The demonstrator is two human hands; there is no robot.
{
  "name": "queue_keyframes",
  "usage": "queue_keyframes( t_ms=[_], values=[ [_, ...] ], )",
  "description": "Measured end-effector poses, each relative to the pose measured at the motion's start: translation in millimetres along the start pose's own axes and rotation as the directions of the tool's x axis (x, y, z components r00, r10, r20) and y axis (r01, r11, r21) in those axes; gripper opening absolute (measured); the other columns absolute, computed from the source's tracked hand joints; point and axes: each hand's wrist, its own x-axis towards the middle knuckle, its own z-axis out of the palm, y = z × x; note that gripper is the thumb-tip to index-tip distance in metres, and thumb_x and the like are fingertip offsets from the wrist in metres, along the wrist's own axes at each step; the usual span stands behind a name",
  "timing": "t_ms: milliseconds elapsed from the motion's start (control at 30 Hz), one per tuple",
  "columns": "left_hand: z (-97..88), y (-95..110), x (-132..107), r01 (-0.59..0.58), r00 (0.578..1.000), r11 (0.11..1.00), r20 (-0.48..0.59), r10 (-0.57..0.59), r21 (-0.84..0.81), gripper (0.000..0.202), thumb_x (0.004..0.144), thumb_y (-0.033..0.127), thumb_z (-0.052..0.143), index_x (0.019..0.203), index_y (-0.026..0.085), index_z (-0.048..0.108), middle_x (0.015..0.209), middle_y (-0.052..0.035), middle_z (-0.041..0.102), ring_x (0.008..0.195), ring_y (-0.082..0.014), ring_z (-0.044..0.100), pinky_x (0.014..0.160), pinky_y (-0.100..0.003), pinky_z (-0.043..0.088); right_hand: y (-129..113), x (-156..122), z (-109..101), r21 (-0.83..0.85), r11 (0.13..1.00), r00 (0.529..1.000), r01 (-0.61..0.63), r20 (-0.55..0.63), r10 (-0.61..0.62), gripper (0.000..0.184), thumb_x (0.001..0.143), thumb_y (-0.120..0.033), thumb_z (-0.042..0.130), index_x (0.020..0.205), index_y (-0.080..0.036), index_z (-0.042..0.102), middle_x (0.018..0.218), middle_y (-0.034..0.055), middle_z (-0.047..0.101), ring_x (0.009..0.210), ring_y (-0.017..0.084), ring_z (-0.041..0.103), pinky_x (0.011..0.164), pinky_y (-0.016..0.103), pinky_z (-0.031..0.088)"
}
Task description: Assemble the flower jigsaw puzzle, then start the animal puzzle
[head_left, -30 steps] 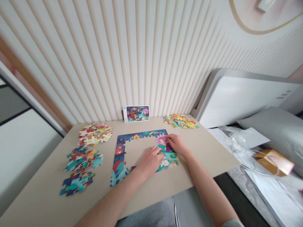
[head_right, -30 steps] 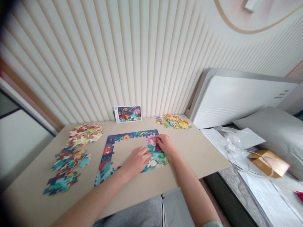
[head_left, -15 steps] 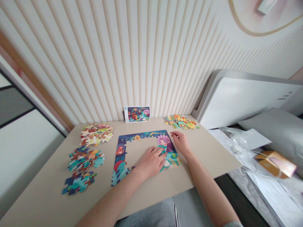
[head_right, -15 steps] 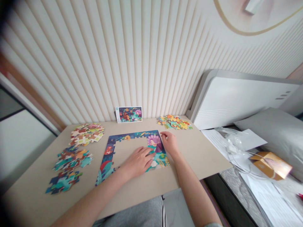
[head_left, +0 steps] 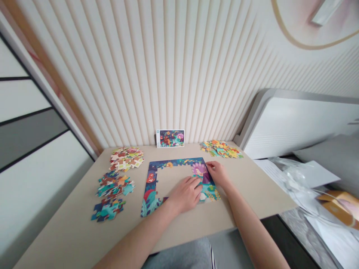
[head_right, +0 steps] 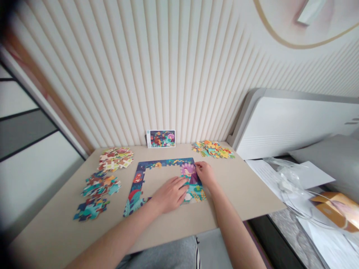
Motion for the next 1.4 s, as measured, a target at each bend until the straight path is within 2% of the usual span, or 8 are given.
queue_keyframes(
  t_ms=[333, 600, 700, 800, 867, 933, 1100, 1400],
  values=[
    [-0.6, 15, -4, -0.085, 0.996, 0.978, 0.026, 0.082, 0.189, 0.012, 0.100, 0.020, 0.054, 0.106, 0.019, 0.065, 0.105, -0.0065, 0.071, 0.106, -0.0216, 0.064, 0.095, -0.037, 0.046, 29, 6, 9, -0.023, 0.999, 0.992, 0.032, 0.122, -0.029, 0.034, 0.086, -0.037, 0.063, 0.112, -0.018, 0.073, 0.108, 0.0122, 0.072, 0.094, 0.026, 0.067, 0.088, 0.039, 0.052],
    [-67.2, 36, -59, 0.190, 0.982, 0.972, -0.039, -0.187, 0.136, 0.023, 0.101, 0.019, 0.052, 0.122, 0.022, 0.061, 0.111, -0.0069, 0.070, 0.109, -0.0221, 0.062, 0.102, -0.039, 0.043, 37, 10, 9, -0.076, 0.996, 0.986, 0.049, 0.164, -0.036, 0.040, 0.088, -0.043, 0.057, 0.113, -0.018, 0.074, 0.111, 0.0154, 0.073, 0.095, 0.028, 0.068, 0.087, 0.040, 0.052],
    [-92.0, 16, -119, 0.431, 0.901, 0.891, -0.119, -0.417, 0.139, 0.028, 0.098, 0.016, 0.052, 0.124, 0.022, 0.061, 0.123, -0.0077, 0.067, 0.119, -0.0235, 0.058, 0.108, -0.041, 0.041, 35, 9, 7, -0.112, 0.992, 0.983, 0.062, 0.179, -0.042, 0.040, 0.089, -0.045, 0.056, 0.113, -0.018, 0.074, 0.110, 0.0136, 0.073, 0.097, 0.028, 0.068, 0.087, 0.039, 0.051],
    [-104.4, -15, -186, 0.689, 0.723, 0.698, -0.241, -0.647, 0.195, 0.034, 0.096, 0.018, 0.052, 0.129, 0.021, 0.062, 0.131, -0.0113, 0.063, 0.124, -0.0288, 0.056, 0.107, -0.047, 0.042, 33, 9, 6, -0.135, 0.988, 0.980, 0.076, 0.191, -0.050, 0.039, 0.089, -0.044, 0.055, 0.112, -0.018, 0.074, 0.110, 0.0125, 0.073, 0.098, 0.028, 0.067, 0.087, 0.039, 0.050],
    [-106.4, -34, -223, 0.787, 0.617, 0.585, -0.252, -0.746, 0.194, 0.038, 0.094, 0.017, 0.052, 0.130, 0.022, 0.063, 0.132, -0.0115, 0.063, 0.122, -0.0300, 0.058, 0.104, -0.048, 0.046, 32, 9, 5, -0.141, 0.987, 0.980, 0.078, 0.195, -0.049, 0.038, 0.089, -0.043, 0.055, 0.112, -0.019, 0.074, 0.110, 0.0124, 0.073, 0.097, 0.028, 0.067, 0.088, 0.039, 0.050],
    [-105.6, -46, -248, 0.823, 0.569, 0.546, -0.217, -0.793, 0.159, 0.040, 0.094, 0.023, 0.052, 0.132, 0.022, 0.062, 0.132, -0.0117, 0.064, 0.122, -0.0300, 0.058, 0.103, -0.047, 0.047, 31, 9, 5, -0.136, 0.988, 0.979, 0.075, 0.196, -0.048, 0.038, 0.089, -0.043, 0.056, 0.112, -0.019, 0.074, 0.110, 0.0126, 0.072, 0.097, 0.028, 0.066, 0.087, 0.039, 0.050],
    [-102.2, -54, -266, 0.827, 0.560, 0.562, -0.147, -0.815, 0.035, 0.040, 0.093, 0.034, 0.056, 0.132, 0.025, 0.061, 0.130, -0.0092, 0.066, 0.121, -0.0278, 0.059, 0.106, -0.045, 0.046, 30, 8, 4, -0.128, 0.989, 0.981, 0.074, 0.187, -0.049, 0.037, 0.090, -0.043, 0.055, 0.110, -0.019, 0.075, 0.110, 0.0125, 0.072, 0.097, 0.027, 0.067, 0.088, 0.038, 0.050],
    [-97.6, -63, -260, 0.757, 0.566, 0.612, -0.239, -0.789, -0.230, 0.039, 0.089, 0.033, 0.057, 0.125, 0.024, 0.065, 0.114, -0.0086, 0.067, 0.096, -0.0246, 0.069, 0.091, -0.041, 0.056, 22, 5, 3, -0.112, 0.992, 0.985, 0.060, 0.168, -0.041, 0.033, 0.090, -0.040, 0.057, 0.108, -0.020, 0.076, 0.109, 0.0111, 0.071, 0.095, 0.025, 0.066, 0.086, 0.036, 0.050]
  ],
)
